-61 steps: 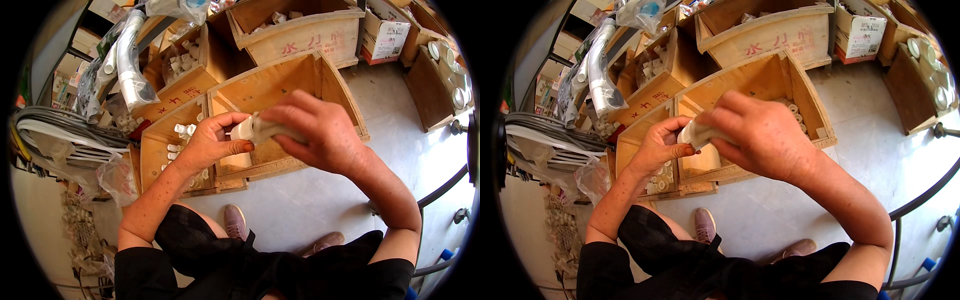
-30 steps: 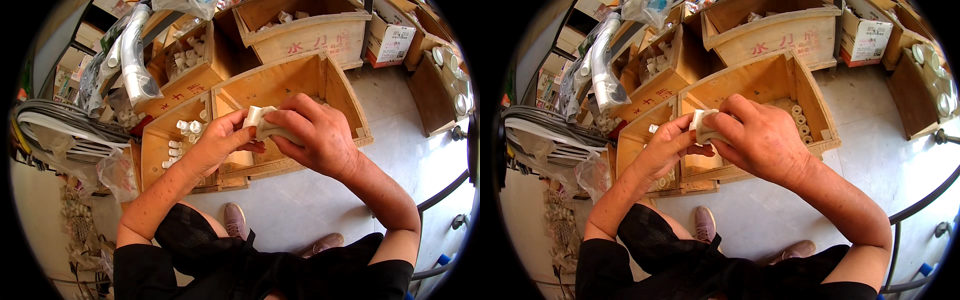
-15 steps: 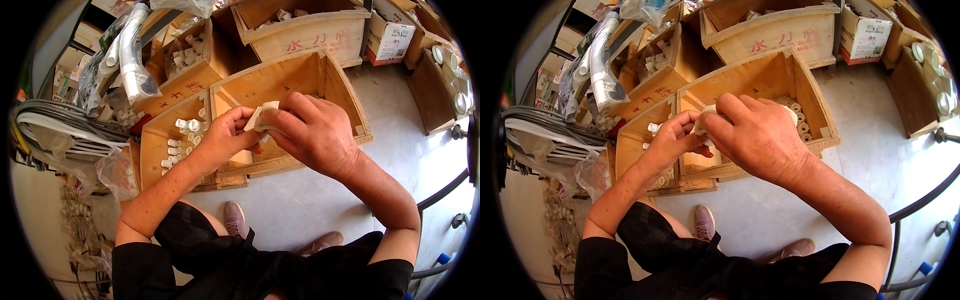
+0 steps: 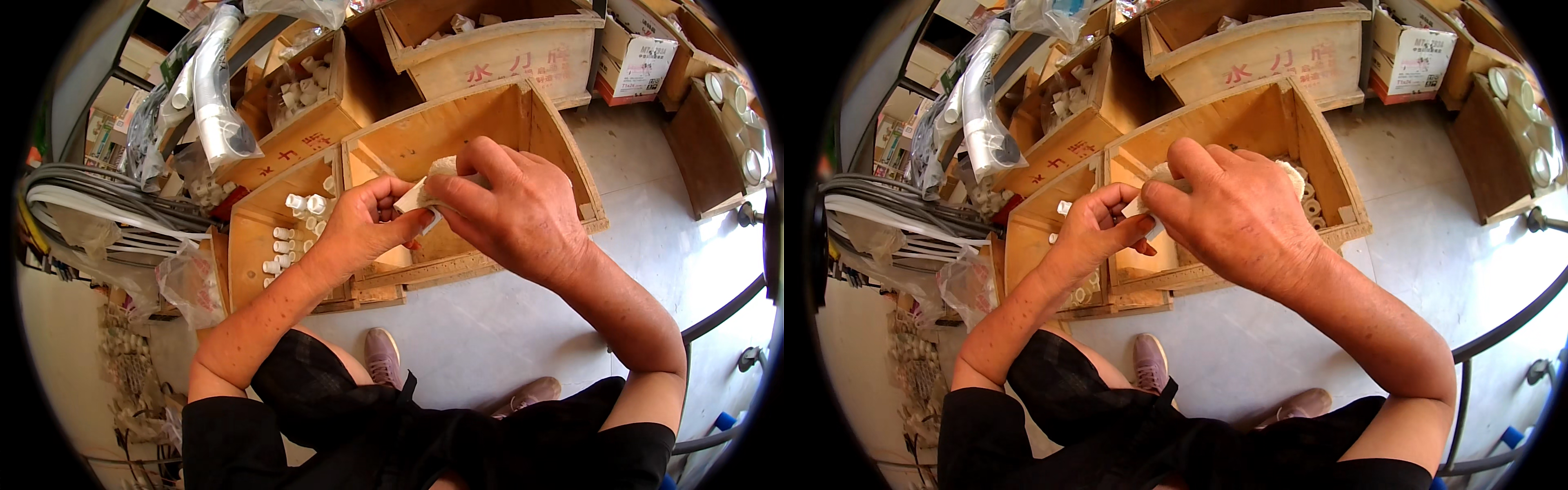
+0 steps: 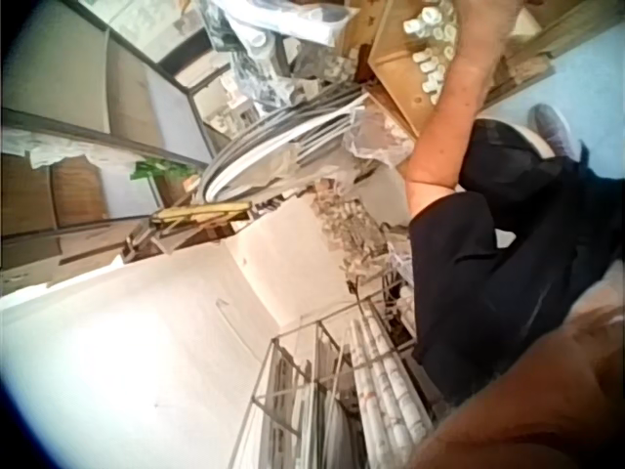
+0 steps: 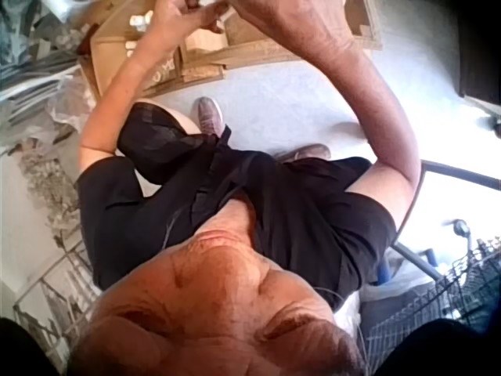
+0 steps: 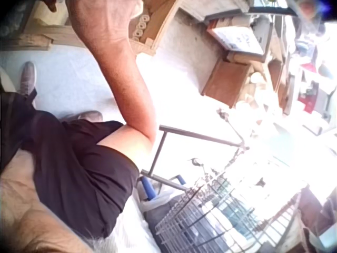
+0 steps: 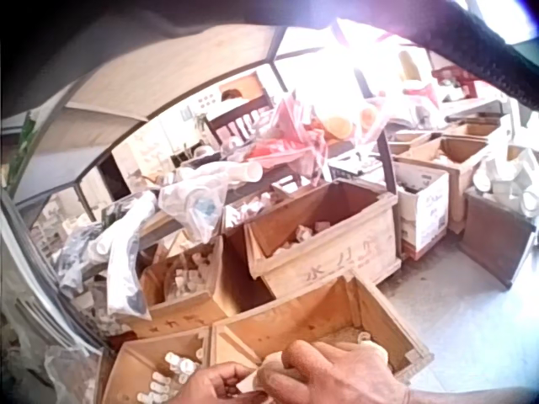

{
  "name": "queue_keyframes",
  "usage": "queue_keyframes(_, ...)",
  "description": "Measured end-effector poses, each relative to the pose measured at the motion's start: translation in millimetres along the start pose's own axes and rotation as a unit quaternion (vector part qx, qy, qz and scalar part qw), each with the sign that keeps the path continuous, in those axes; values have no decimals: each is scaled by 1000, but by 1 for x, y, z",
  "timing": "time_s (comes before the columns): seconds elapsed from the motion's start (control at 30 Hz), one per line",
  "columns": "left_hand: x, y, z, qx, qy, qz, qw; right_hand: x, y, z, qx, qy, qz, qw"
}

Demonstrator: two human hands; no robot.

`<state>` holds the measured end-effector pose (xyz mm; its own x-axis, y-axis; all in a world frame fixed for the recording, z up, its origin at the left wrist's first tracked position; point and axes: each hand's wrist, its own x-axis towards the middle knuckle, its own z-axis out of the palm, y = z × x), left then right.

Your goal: The person repeatedly picks up small white plastic pipe fittings from a wooden crate and wipes them with a cloth. They rotate each piece to clean all sides and then place it back into the crate. The process is repeated for multiple fittings throughout the video.

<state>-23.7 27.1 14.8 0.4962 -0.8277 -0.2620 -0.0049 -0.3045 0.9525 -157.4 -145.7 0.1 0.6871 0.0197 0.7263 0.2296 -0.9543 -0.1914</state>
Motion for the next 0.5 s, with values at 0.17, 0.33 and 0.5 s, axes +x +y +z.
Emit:
queue_keyframes(0.17,-1,2,1,8,12,8,1000,-5,27,-4,-73,-2,28,997)
queue_keyframes(0.33,-1,2,-2,20,21,6,1000,3,4,-9,-25,2,28,999)
queue_keyframes(0.5,1,-3,1,27,29,33,999,-4,8,-3,-36,-32,17,999)
